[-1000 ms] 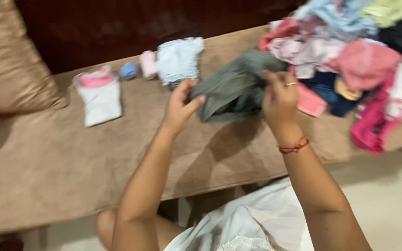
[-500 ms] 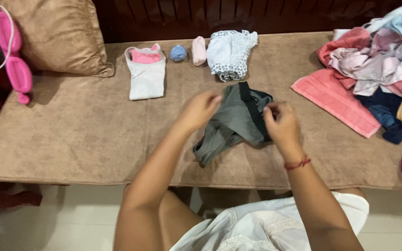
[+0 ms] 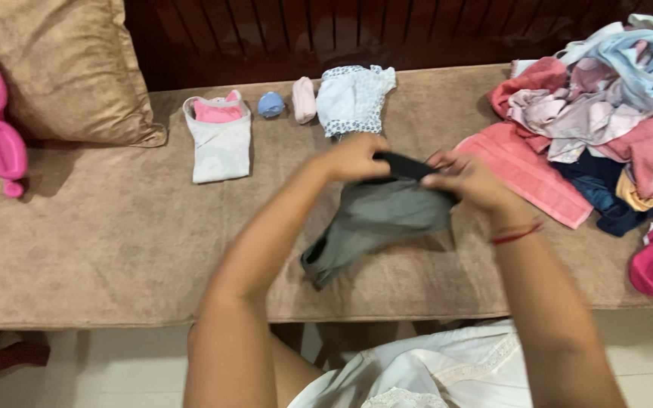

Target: The person folds a variety of clean clothes one by one on a bench, including a pink top, blue socks, a pink bra, a white lace top, a grey top, two pink towels, a pink baby top, a purple top, a beige bra, and a white top. Each item is folded and placed in a neat pile.

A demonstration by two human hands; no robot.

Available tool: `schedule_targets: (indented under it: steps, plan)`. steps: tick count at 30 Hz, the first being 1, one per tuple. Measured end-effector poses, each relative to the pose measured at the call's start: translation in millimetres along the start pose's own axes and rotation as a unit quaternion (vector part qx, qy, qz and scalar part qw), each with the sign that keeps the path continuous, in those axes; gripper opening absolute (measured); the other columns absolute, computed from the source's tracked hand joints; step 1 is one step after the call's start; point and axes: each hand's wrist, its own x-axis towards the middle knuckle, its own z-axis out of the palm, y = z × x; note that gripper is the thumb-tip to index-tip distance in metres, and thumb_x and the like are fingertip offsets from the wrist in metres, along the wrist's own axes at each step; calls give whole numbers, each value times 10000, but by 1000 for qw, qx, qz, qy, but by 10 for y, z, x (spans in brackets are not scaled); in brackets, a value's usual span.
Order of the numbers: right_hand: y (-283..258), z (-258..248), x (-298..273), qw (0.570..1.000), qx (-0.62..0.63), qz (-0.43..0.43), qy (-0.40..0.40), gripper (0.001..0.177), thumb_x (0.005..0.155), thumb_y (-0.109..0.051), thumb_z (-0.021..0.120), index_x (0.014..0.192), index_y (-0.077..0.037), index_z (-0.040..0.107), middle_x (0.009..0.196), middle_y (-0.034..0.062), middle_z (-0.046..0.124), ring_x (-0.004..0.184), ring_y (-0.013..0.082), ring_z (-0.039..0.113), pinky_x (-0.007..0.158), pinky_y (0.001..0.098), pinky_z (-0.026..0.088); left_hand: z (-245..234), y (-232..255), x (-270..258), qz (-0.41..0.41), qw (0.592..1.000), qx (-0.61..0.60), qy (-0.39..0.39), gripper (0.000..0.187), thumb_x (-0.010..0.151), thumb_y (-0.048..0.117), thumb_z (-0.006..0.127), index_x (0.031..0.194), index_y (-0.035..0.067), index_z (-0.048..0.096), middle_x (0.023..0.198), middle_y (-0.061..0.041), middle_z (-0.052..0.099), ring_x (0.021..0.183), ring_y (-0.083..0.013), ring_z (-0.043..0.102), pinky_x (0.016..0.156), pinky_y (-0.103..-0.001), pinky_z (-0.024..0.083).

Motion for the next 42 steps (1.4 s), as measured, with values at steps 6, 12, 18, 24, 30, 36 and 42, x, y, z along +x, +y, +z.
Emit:
schedule_targets:
  steps: [6, 12, 18, 24, 30, 36, 42]
  plan:
    - [-973, -599, -72, 954, -276, -50, -109, 325, 760, -222, 834, 1013, -32, 762, 924, 25, 761, 908, 112, 673, 820, 250, 503, -823, 404, -554, -82, 994, -68, -4, 581, 898, 465, 803, 668, -14, 568, 600, -58, 430, 595, -144, 372, 537, -381, 322]
    - [-1489, -774, -214, 849, -520, 77, 56, 533, 750, -332, 914, 1182, -56, 769, 1002, 130, 735, 833, 282, 723, 710, 433, 590, -1311, 584, -1205, -72, 990, 45, 114, 460, 833, 504, 821, 945, 59, 789, 791, -43, 701, 752, -155, 634, 696, -393, 513]
    - [-1575, -782, -395, 816, -563, -47, 121, 398, 828, -434, 832, 1036, -95, 830, 907, 106, 738, 853, 259, 677, 824, 413, 542, -1640, 676, -1646, -178, 893, 363, 196, 448, 817, 589, 803, 952, 163, 836, 1026, -51, 718, 1059, -328, 501, 912, -548, 396]
    - [-1508, -770, -474, 620, -681, -307, 237, 294, 930, -364, 862, 1018, -97, 775, 1067, 28, 743, 1069, 258, 617, 997, 388, 488, -1603, 777, -1681, -63, 814, 515, 261, 352, 963, 505, 772, 943, 155, 797, 1043, 29, 685, 1055, -246, 532, 973, -513, 311]
    - [-1271, -923, -448, 747, -526, -286, 288, 237, 948, -193, 821, 993, -14, 672, 1037, 124, 655, 972, 268, 632, 861, 394, 499, -1546, 689, -1802, -1, 811, 482, 332, 225, 929, 335, 850, 932, 124, 773, 997, -8, 635, 1090, -266, 579, 1086, -498, 364]
    - [-1214, -843, 339, 631, -560, -398, 360, 159, 811, 32, 707, 902, 29, 576, 1096, 213, 597, 1027, 381, 605, 916, 453, 520, -1590, 334, -1184, -7, 774, 462, 434, 217, 924, 118, 813, 1120, 58, 742, 942, -115, 586, 1004, -328, 607, 1164, -493, 451]
    - [-965, -857, 121, 557, -567, -447, 411, 228, 839, 108, 609, 1039, -2, 606, 1075, 156, 614, 1011, 365, 588, 895, 458, 480, -1446, 191, -1474, 75, 702, 508, 493, 287, 960, 5, 782, 1230, 101, 766, 907, -85, 589, 916, -264, 644, 1113, -536, 499]
